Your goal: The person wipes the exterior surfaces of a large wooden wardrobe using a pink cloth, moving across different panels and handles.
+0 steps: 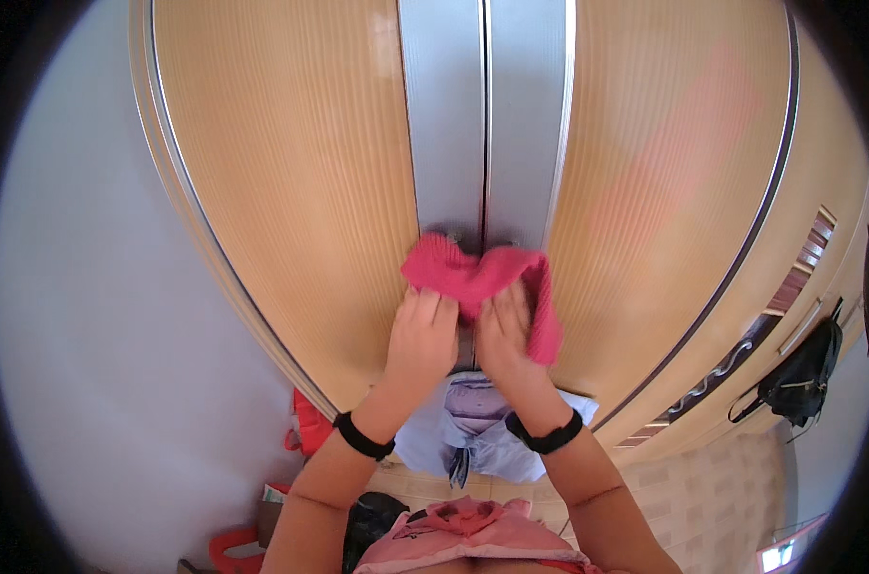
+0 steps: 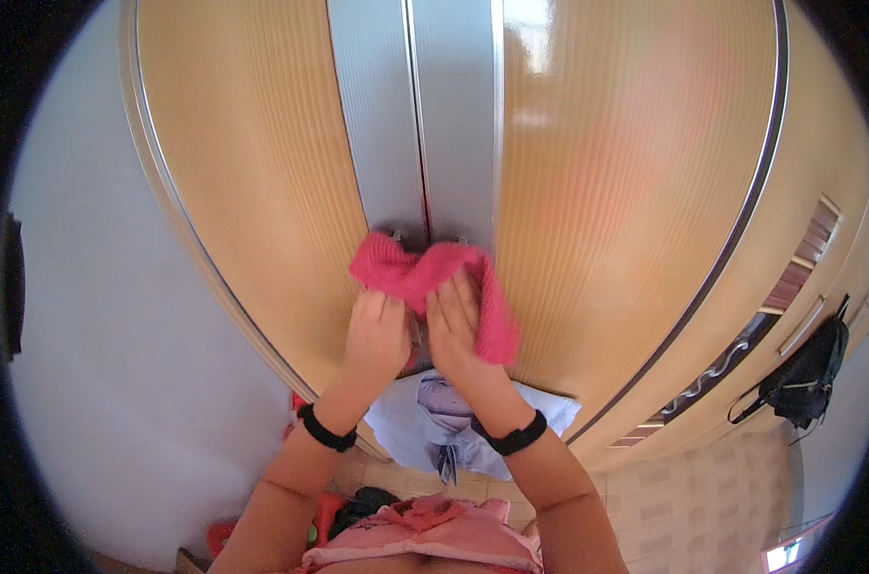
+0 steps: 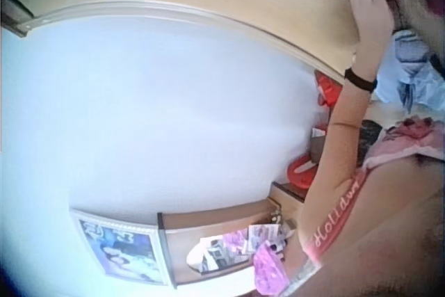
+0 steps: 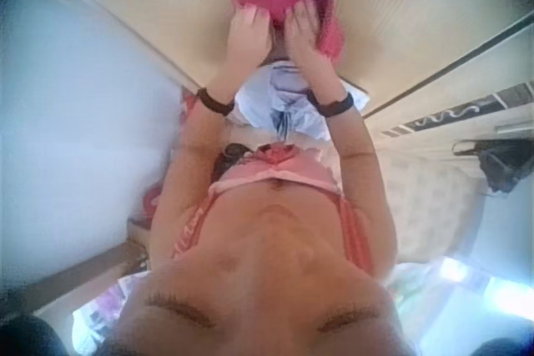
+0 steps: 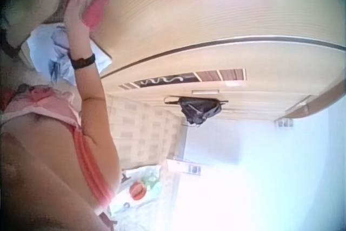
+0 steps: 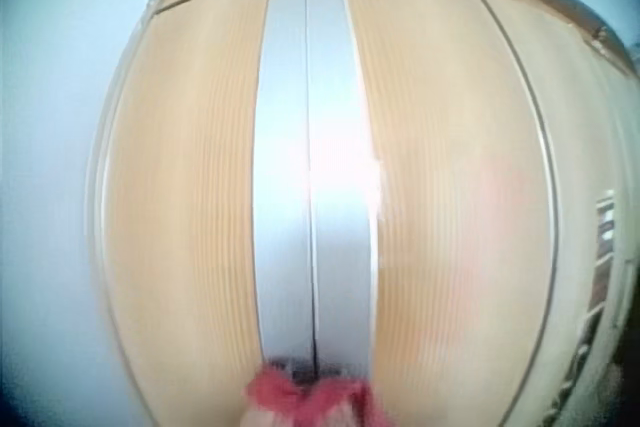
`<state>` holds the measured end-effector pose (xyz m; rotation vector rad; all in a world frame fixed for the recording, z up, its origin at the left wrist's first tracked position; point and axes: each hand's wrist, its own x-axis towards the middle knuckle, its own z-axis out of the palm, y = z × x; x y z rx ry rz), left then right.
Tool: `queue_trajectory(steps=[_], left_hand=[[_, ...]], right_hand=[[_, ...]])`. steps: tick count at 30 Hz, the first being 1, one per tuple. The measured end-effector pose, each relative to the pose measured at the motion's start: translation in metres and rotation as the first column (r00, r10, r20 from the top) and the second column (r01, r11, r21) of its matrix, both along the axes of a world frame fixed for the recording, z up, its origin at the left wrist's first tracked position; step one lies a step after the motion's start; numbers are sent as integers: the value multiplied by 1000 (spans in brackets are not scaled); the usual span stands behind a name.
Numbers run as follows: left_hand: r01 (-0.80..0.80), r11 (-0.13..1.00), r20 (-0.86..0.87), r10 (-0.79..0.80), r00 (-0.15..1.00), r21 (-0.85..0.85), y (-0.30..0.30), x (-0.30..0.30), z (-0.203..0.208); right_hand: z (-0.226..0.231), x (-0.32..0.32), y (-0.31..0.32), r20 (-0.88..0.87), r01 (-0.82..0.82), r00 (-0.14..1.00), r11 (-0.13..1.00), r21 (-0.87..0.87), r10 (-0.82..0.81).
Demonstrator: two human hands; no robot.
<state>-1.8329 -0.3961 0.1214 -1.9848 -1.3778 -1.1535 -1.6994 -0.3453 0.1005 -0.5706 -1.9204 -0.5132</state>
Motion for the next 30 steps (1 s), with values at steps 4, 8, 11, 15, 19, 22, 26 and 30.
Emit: queue_trajectory(steps=[4,8,11,15,19,22,26,30], left_hand=[[40,995,4,-41,999,90,0,-6,12],[51,992,-113,-37,993,116,2,-8,-43],[102,994,-36,-101,994,38,-3,-8,-69],[125,990,44,-123,991,-58,-4,-8,-49],[166,980,12,-168,986,114,-1,-9,-2],[160,967,-24,-158,987,200,3,-9,48],[148,893,-102,-115,988,425,19,-13,122],[149,775,-180,-46,983,614,35,-17,211]], right_hand=[[8,-9,-19,-11,87,996,994,-72,-88],[-51,-2,-25,72,145,988,977,-154,-136],[-56,-2,-23,121,132,985,987,-97,-119],[-40,-1,-20,154,123,983,978,-170,-97],[-7,4,-14,69,155,985,988,19,-156],[59,6,-21,107,202,974,979,-38,-197],[151,8,-15,159,311,929,937,158,-335],[242,11,2,124,258,936,881,397,-330]])
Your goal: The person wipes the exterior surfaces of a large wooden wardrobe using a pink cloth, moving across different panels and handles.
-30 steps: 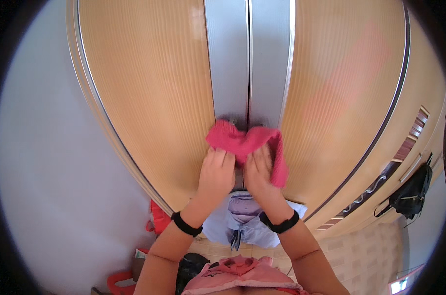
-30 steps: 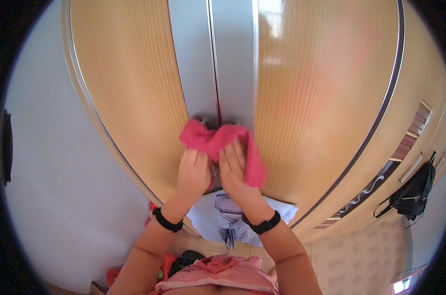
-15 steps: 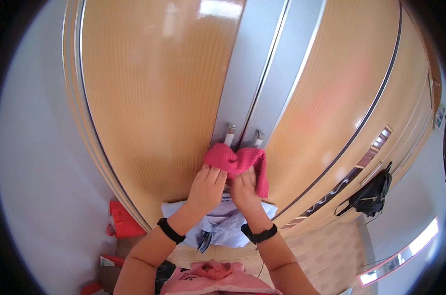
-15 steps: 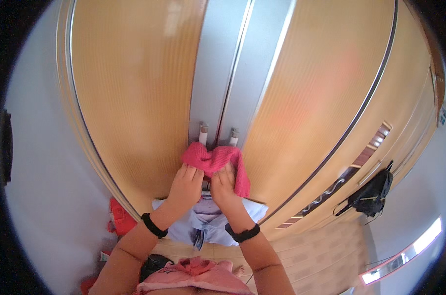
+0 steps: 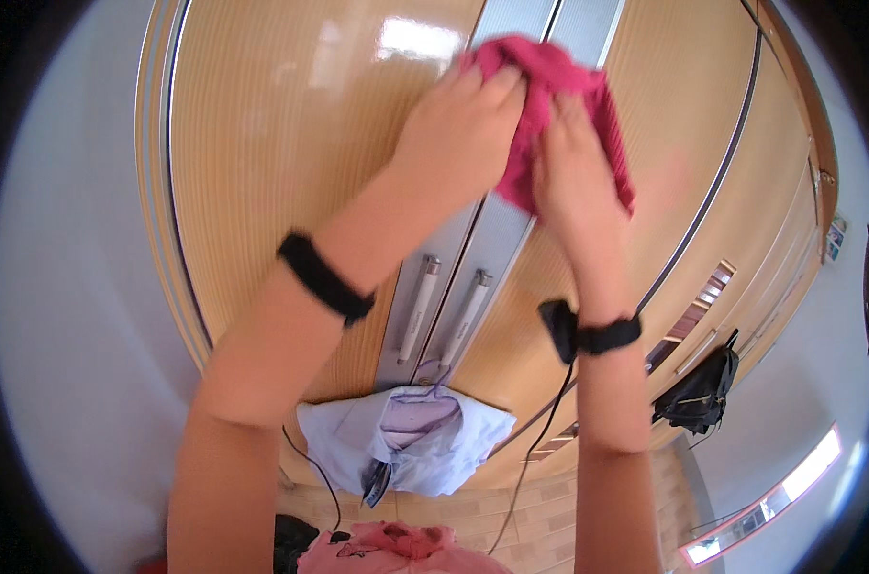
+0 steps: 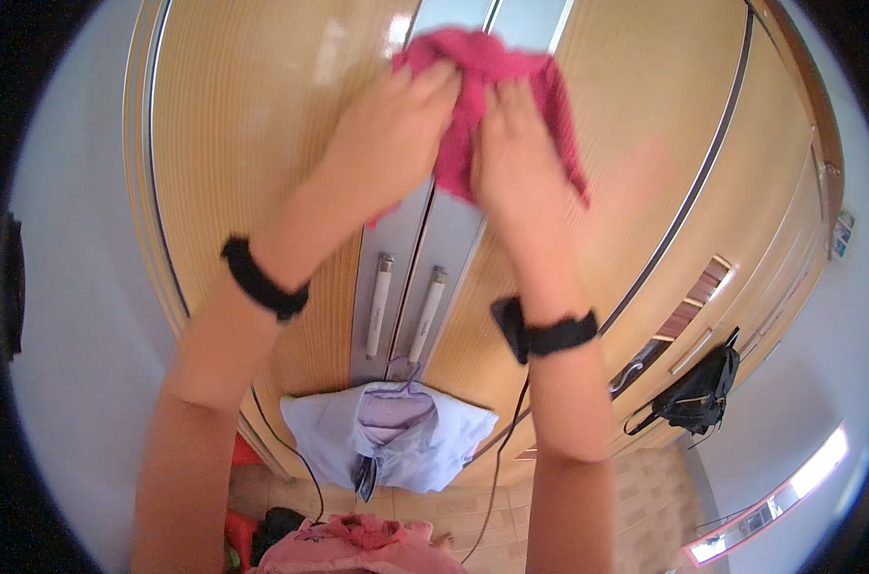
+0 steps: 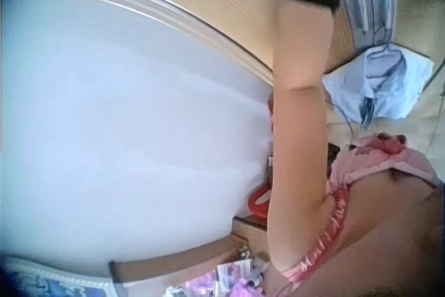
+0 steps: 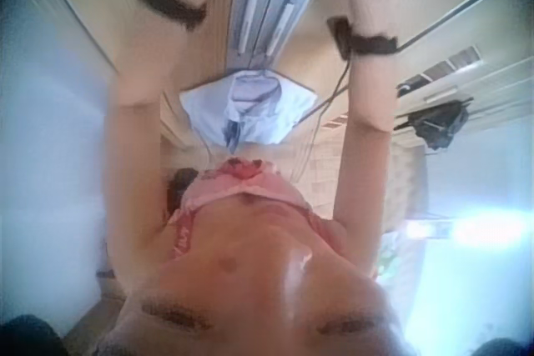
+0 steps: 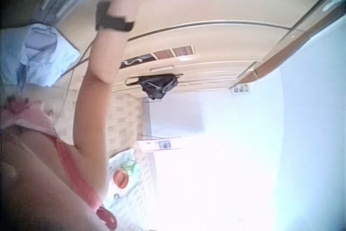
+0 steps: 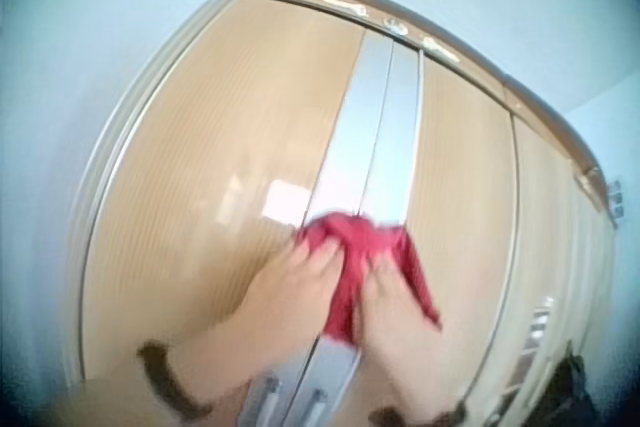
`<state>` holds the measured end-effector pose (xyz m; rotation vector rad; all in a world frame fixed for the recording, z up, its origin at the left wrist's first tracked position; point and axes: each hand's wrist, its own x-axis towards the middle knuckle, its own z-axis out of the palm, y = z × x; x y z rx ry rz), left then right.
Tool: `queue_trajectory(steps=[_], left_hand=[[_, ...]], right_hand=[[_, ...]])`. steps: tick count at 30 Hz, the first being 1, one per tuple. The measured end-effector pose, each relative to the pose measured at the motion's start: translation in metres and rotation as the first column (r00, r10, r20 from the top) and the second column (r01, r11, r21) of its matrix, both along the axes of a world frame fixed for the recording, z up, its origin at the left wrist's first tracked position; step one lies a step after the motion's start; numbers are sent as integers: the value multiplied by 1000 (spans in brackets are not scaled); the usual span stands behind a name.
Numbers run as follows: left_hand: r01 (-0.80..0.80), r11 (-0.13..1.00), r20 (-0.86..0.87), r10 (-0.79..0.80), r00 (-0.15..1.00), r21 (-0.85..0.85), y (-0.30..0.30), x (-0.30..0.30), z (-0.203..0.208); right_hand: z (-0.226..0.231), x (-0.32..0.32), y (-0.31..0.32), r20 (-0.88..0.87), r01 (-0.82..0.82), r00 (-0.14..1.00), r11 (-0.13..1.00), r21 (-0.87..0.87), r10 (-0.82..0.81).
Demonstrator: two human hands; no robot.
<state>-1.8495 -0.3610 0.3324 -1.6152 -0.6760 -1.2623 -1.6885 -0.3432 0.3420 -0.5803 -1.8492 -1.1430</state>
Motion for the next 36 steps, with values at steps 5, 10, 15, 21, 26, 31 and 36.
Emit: queue_trajectory(steps=[5,10,15,21,26,31,36], left_hand=[[-16,1000,-85,16,996,-3,3,-3,17],[-204,970,-263,163,951,-136,-17,-27,-81],[-241,966,-212,218,953,-89,-13,-18,-56],[-256,947,-68,273,959,193,16,4,73],[-292,951,-33,297,954,101,10,10,118],[-405,877,-313,320,894,-260,-10,6,19],[-292,956,-454,249,856,-27,-13,-15,-20]], right_hand=[[13,-2,-2,-35,-27,999,1000,0,27],[-83,4,-13,189,85,980,986,-140,-57],[-45,12,-4,171,-28,984,987,-156,55],[94,22,21,-14,26,1000,976,214,-24],[123,34,12,-104,61,994,986,158,-45],[-12,68,2,154,228,955,961,159,-252],[-38,65,-15,241,155,956,986,66,-166]])
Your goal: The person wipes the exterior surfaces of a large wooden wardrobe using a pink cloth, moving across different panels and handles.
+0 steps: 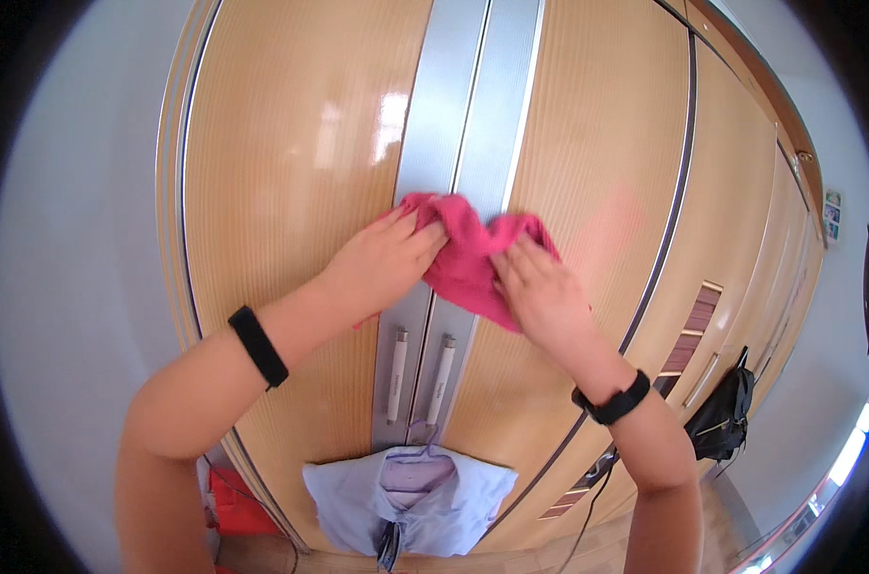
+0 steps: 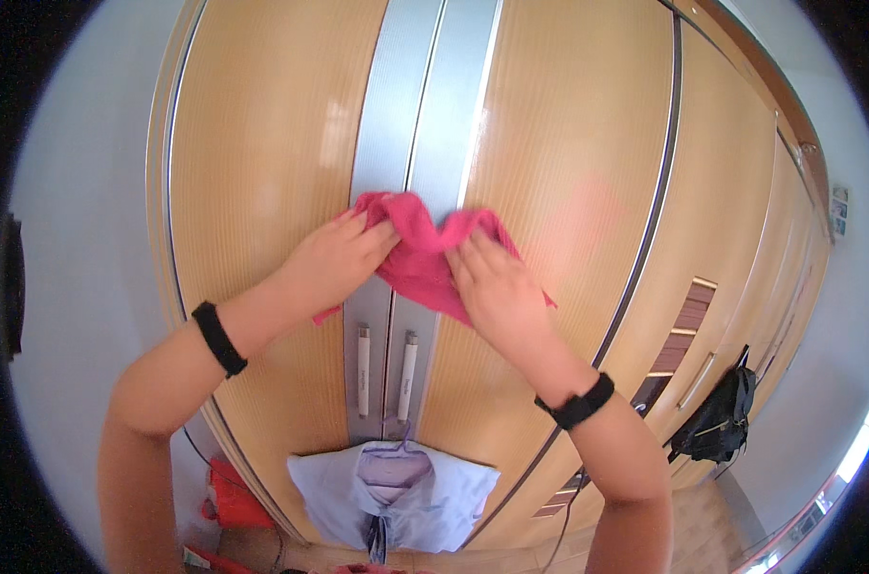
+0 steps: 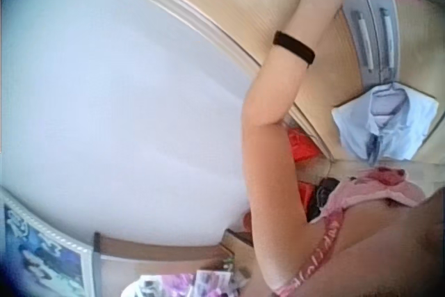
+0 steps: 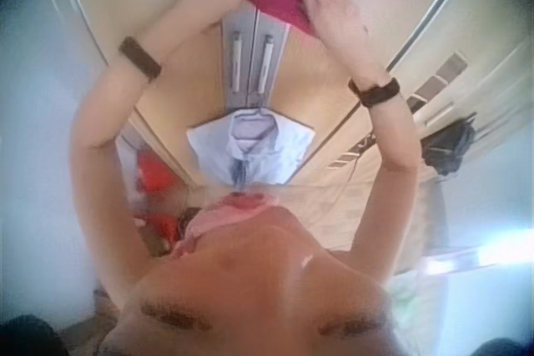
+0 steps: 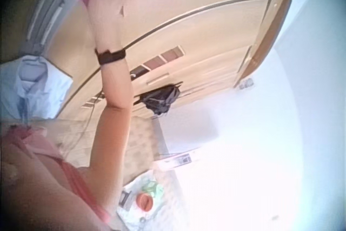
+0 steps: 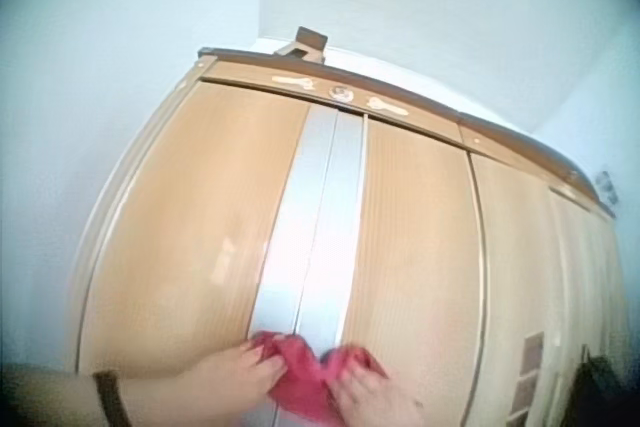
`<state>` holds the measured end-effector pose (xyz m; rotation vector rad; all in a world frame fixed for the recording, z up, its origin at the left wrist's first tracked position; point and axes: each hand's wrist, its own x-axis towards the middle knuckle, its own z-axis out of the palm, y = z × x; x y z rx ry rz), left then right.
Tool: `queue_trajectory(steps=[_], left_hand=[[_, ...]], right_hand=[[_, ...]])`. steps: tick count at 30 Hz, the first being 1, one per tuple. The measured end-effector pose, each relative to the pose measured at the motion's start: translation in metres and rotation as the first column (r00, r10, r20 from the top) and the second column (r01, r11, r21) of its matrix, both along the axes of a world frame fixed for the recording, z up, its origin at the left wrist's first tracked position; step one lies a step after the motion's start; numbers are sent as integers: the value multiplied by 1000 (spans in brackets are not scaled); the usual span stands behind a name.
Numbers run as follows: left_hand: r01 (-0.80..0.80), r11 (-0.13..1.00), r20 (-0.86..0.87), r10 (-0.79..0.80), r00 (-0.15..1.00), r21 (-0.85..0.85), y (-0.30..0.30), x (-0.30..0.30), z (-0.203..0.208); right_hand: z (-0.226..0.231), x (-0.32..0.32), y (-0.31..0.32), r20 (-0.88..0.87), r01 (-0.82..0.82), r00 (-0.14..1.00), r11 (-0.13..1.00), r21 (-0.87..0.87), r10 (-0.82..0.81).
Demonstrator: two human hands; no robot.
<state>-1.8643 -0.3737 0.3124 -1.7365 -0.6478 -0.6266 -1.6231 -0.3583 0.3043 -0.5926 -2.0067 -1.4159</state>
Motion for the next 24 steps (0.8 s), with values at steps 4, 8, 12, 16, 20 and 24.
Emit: queue_trajectory(steps=[4,8,12,16,20,24], left_hand=[[46,993,102,-57,993,110,12,28,48],[79,970,173,-121,977,230,23,31,114],[-102,912,297,-23,955,397,30,28,150],[-133,877,267,6,964,461,49,-15,188],[-268,794,288,122,950,546,29,-35,195],[-214,831,185,137,973,513,-4,-47,186]], right_hand=[[65,-12,13,-113,37,993,989,146,-20],[126,-30,6,-204,-102,972,992,77,116],[155,-36,11,-270,-136,951,987,81,153],[167,-50,16,-315,-210,915,965,159,251],[175,-60,12,-277,-190,943,982,6,184],[183,-76,34,-262,-115,956,990,79,131]])
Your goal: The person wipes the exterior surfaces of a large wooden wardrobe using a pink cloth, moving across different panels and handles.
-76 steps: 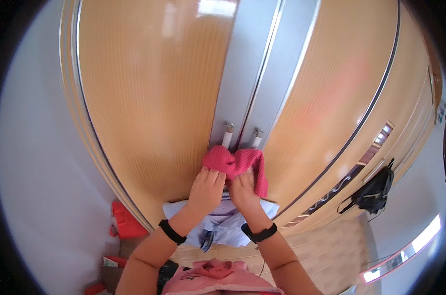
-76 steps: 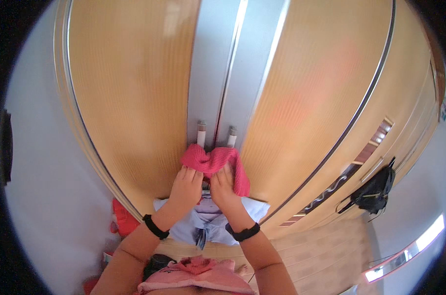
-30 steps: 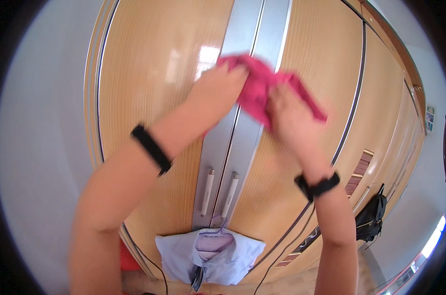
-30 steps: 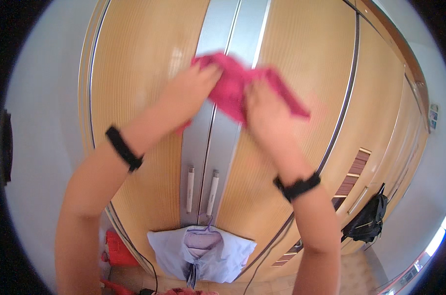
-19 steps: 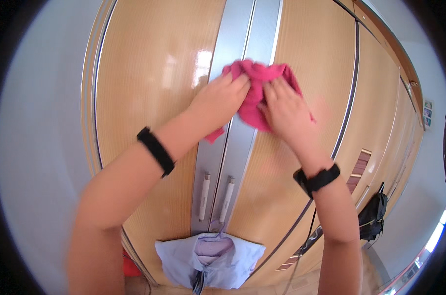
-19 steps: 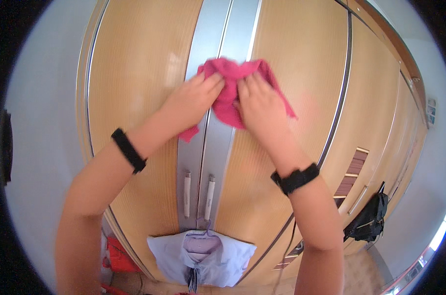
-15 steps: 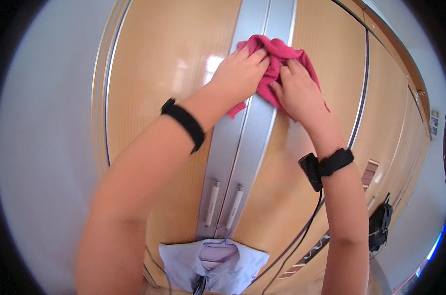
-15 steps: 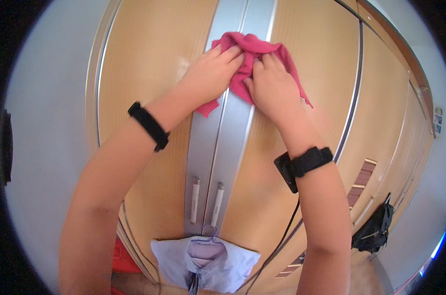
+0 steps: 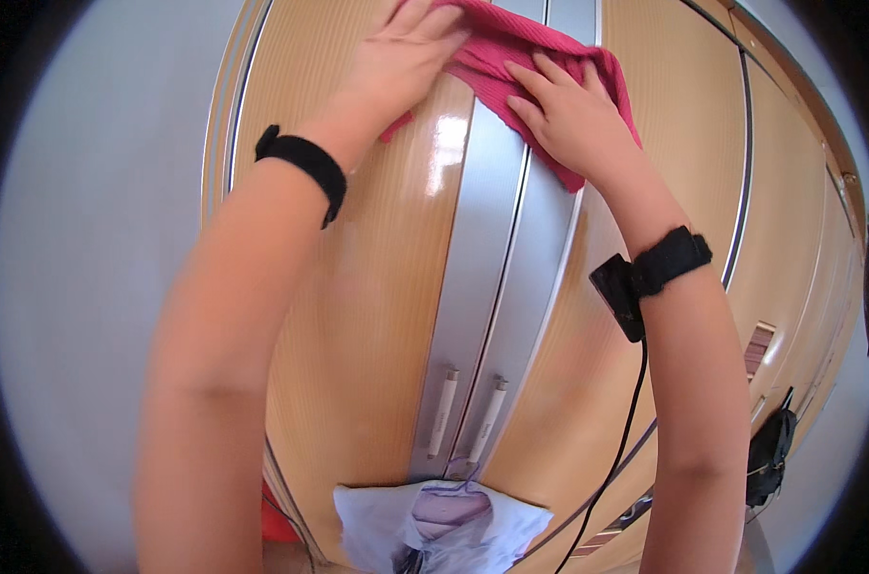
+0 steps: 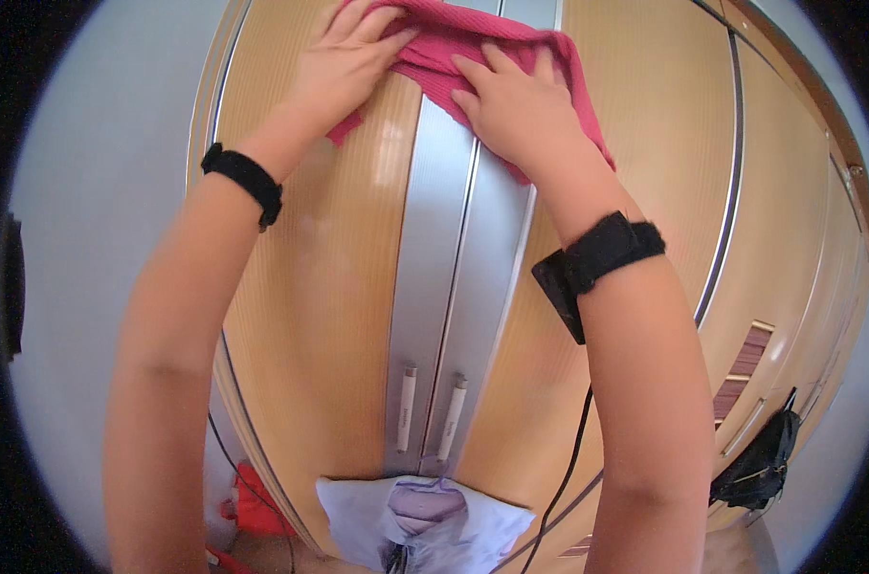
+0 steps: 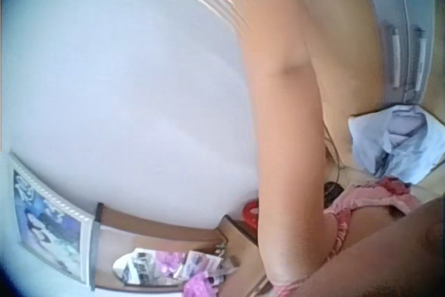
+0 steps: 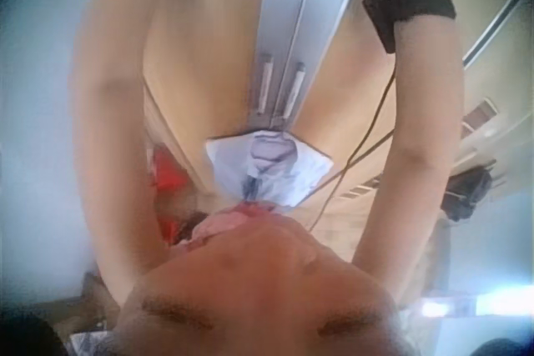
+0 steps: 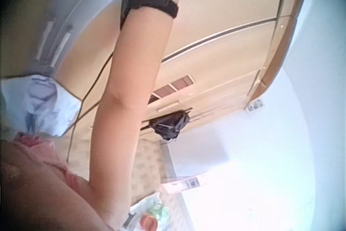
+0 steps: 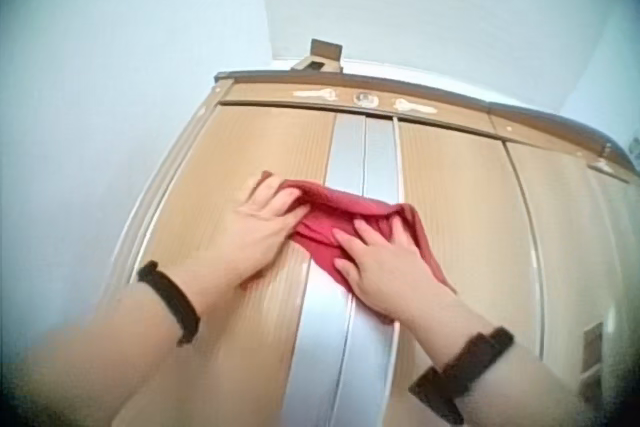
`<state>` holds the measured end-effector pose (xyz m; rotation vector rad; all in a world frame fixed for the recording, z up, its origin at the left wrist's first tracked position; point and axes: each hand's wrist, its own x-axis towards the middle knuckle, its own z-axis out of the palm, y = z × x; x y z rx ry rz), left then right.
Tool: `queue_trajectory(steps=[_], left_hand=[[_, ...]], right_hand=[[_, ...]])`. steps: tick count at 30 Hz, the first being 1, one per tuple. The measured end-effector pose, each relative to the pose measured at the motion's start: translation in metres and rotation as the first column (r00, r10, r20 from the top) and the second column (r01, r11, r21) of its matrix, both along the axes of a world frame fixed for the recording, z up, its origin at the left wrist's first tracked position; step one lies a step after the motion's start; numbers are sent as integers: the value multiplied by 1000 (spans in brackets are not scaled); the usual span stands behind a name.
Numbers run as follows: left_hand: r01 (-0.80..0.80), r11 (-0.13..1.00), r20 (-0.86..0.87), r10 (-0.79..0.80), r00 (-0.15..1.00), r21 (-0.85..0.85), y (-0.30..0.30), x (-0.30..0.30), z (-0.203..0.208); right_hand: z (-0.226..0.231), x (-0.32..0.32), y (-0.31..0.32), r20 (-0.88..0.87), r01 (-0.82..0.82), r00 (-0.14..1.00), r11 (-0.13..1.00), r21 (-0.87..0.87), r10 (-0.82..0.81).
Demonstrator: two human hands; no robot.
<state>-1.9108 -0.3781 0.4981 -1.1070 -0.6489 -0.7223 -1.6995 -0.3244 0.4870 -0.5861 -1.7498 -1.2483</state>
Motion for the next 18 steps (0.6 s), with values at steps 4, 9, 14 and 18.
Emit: queue_trajectory(steps=[4,9,14,18], left_hand=[[-259,964,238,264,935,-55,-10,-48,-15],[88,979,404,-7,915,-183,-10,-119,-78],[166,921,582,76,810,-351,-9,-150,-153],[11,957,606,175,776,-290,-25,-204,-149]], right_hand=[[-5,-48,-4,53,-91,995,995,50,88],[-53,-123,0,87,-233,970,972,41,229],[-100,-159,5,201,-356,914,934,-20,353],[-89,-162,-26,223,-451,871,892,5,439]])
